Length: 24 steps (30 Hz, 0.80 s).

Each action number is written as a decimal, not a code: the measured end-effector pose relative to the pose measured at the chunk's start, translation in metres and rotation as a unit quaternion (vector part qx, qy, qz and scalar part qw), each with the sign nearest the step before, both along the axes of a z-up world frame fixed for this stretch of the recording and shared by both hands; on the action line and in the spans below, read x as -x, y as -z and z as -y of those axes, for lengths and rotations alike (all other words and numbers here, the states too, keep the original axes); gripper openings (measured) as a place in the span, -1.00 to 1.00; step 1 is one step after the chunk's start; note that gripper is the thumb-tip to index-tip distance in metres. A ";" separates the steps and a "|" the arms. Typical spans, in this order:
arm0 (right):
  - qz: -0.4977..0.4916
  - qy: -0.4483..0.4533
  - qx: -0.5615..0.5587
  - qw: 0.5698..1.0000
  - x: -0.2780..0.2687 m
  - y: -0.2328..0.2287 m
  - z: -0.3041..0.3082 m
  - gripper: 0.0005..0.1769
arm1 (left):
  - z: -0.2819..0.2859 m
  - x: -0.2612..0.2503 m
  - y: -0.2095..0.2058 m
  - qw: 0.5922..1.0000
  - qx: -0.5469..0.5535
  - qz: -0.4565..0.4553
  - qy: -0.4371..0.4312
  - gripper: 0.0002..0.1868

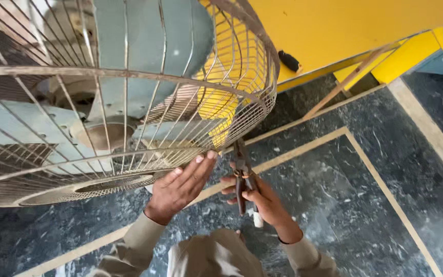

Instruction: The person unplugs a standing fan, then uses pliers to repeatedly bend and adjust the metal wire cage around the fan blades. The person manipulates the cage at various points around its circumference while holding the fan steady.

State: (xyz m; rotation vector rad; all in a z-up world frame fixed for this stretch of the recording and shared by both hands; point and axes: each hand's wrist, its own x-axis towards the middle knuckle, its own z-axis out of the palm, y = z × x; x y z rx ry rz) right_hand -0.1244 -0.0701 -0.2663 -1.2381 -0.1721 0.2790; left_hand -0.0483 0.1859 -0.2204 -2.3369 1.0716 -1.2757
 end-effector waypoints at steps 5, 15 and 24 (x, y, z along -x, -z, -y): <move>0.005 -0.006 -0.002 1.000 0.005 -0.001 0.001 -0.24 | 0.001 0.001 0.006 1.000 0.012 -0.013 -0.008 -0.48; -0.024 0.015 0.002 1.000 0.012 0.008 -0.009 -0.31 | 0.001 0.015 0.016 0.997 0.042 -0.031 -0.057 -0.45; -0.043 0.020 0.007 0.999 0.003 0.019 -0.015 -0.30 | 0.003 0.020 0.024 0.992 0.028 -0.080 -0.094 -0.39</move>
